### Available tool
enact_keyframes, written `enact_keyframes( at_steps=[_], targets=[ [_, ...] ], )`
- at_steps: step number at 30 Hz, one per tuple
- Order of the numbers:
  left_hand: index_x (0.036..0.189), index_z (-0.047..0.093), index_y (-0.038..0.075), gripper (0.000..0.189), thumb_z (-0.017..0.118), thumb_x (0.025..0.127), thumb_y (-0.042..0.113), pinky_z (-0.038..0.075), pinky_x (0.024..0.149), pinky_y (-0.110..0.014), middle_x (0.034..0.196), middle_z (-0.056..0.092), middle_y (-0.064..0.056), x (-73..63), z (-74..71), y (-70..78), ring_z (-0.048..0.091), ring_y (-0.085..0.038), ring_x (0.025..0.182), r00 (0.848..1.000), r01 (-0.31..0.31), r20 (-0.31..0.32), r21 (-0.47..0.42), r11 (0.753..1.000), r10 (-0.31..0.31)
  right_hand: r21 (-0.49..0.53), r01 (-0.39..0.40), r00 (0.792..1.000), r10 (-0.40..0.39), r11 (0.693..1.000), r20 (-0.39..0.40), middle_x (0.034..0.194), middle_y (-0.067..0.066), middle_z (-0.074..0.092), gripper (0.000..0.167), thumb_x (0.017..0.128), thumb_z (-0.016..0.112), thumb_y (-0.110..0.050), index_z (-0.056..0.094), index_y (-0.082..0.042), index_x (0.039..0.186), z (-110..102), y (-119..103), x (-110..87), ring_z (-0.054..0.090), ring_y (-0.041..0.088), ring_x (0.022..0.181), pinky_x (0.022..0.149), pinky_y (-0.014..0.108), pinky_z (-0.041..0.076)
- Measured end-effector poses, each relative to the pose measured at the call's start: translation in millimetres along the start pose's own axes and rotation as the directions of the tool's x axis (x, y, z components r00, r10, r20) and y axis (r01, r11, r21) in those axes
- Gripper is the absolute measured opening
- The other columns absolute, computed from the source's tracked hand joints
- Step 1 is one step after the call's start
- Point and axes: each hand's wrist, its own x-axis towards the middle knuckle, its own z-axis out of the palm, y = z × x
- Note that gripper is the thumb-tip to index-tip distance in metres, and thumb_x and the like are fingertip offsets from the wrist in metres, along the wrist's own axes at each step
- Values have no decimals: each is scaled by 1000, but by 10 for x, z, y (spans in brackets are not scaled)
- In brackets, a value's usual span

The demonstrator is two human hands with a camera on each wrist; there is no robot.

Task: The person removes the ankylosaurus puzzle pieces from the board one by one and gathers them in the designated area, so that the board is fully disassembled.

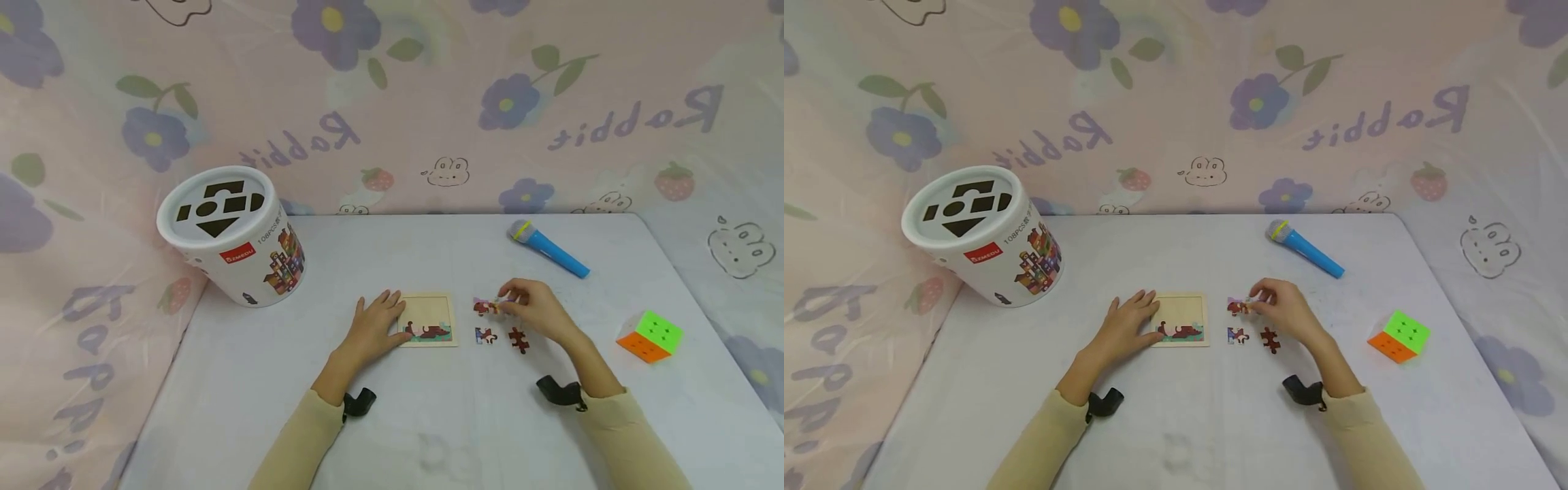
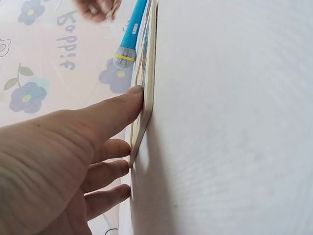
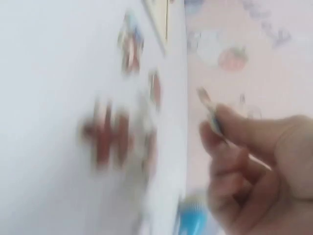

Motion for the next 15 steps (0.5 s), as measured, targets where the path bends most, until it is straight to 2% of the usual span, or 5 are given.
enact_keyframes(
  at_steps=[3, 7, 10, 15],
  targets=[
    [142, 56, 6, 69, 74, 88, 46, 21, 109, -72, 155, 41, -11, -4, 6, -6, 33, -31, 145, 1000, -5, -4, -5, 1000, 5, 1, -40, 995, 40, 999, 97, 77, 6, 59, 13, 91, 71, -6, 65, 1, 101, -237, 224, -185, 52, 15, 59, 52, 25, 46],
    [142, 56, 7, 70, 74, 88, 46, 20, 109, -71, 155, 41, -10, -6, 7, -12, 33, -30, 146, 1000, -3, 0, -8, 1000, 3, 33, -84, 978, 76, 996, 192, 73, 6, 56, 13, 91, 71, -4, 63, 3, 98, -409, 453, -389, 51, 14, 53, 51, 26, 48],
    [142, 56, 7, 70, 74, 88, 46, 20, 110, -71, 155, 41, -10, -10, 2, -14, 32, -30, 146, 1000, -2, 0, -12, 1000, 2, 53, -95, 971, 81, 994, 225, 75, 6, 57, 12, 90, 71, -2, 63, 4, 98, -441, 559, -471, 53, 14, 54, 52, 26, 51],
    [143, 55, 7, 70, 74, 88, 46, 20, 110, -70, 155, 40, -10, -5, 3, -12, 32, -30, 146, 1000, 1, 3, -14, 1000, -1, 60, -86, 973, 71, 994, 219, 77, 6, 59, 10, 91, 70, -1, 63, 4, 98, -407, 590, -504, 53, 13, 53, 52, 27, 52]
  ],
)
